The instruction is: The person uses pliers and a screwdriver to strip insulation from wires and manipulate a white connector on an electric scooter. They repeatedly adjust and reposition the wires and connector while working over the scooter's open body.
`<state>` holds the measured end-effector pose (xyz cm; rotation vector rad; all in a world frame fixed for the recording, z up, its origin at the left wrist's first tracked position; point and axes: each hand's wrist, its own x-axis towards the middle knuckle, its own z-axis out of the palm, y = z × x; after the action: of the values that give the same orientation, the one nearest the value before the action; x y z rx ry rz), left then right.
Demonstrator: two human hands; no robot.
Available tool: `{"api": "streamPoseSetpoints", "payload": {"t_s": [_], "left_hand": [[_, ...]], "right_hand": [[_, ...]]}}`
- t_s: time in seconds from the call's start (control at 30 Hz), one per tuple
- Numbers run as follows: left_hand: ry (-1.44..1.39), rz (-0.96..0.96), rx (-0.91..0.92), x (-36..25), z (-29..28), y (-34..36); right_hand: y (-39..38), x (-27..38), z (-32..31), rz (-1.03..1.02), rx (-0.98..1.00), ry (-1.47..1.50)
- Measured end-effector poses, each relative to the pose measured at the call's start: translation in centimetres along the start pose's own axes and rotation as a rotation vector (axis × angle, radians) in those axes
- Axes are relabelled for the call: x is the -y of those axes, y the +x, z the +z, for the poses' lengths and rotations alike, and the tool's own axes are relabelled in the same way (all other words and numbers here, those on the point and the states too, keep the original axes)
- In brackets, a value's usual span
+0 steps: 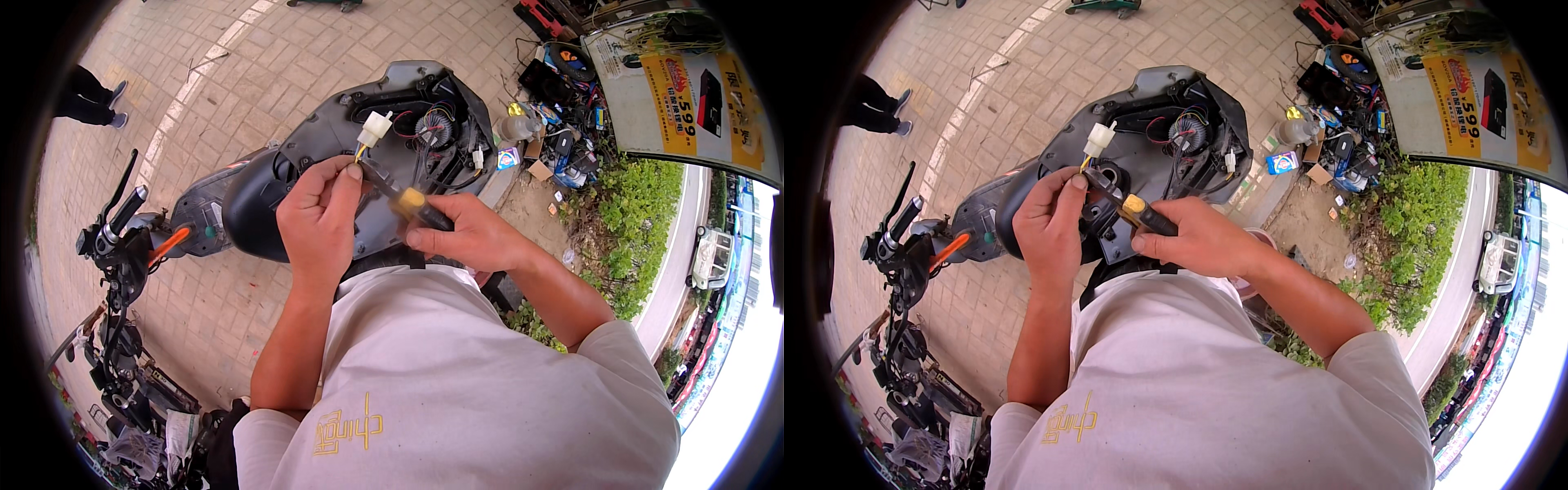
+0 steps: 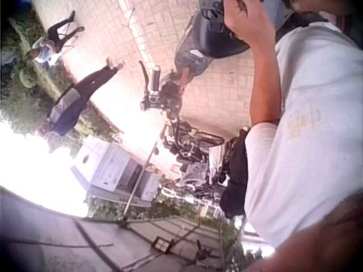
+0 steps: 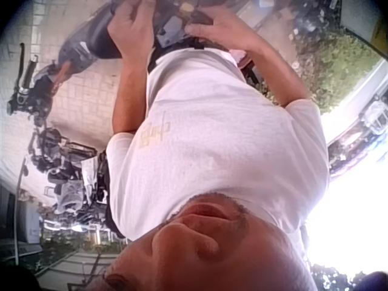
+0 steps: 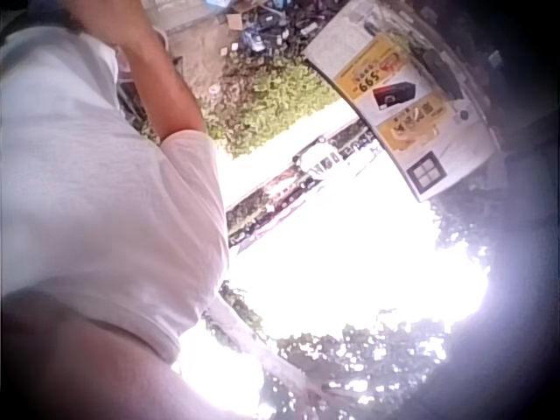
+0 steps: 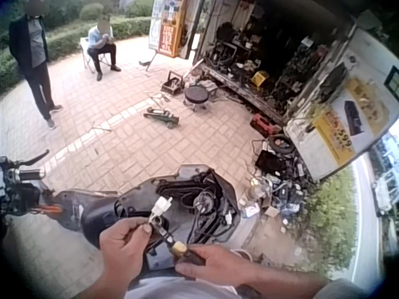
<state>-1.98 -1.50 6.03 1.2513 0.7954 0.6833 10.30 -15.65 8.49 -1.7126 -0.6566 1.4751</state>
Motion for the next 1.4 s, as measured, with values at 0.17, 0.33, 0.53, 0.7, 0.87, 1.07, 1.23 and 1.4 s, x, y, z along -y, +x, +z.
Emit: {"api": "streamPoseSetpoints", "payload": {"t_s": [0.17,0.33,0.53,0.7,0.87,1.07,1.23,1.4], "left_hand": [[0.006,-0.023,0.020,0.0,-0.3,0.2],[-0.031,0.005,0.022,0.3,-0.2,0.2],[0.043,0.072,0.008,1.0,0.0,0.1],[0.144,0.159,-0.027,1.4,0.4,-0.1],[0.131,0.111,-0.035,1.1,0.4,0.0],[-0.022,0.054,-0.033,1.1,0.7,-0.2],[-0.126,0.036,-0.048,1.5,0.7,-0.1],[-0.128,0.031,-0.068,1.4,0.7,0.0]], "right_hand": [[0.0,0.8,-0.1,0.040,0.026,0.007],[0.1,0.6,-0.2,0.035,0.043,0.023],[0.1,0.1,0.8,0.020,-0.003,0.015],[0.3,-0.5,1.7,-0.046,-0.050,-0.024],[0.5,-0.7,1.1,0.015,0.071,0.157],[0.9,-0.9,0.8,-0.024,0.145,0.353],[0.8,0.1,0.9,-0.167,-0.084,-0.123],[0.9,-0.1,0.6,-0.370,-0.193,-0.418]]}}
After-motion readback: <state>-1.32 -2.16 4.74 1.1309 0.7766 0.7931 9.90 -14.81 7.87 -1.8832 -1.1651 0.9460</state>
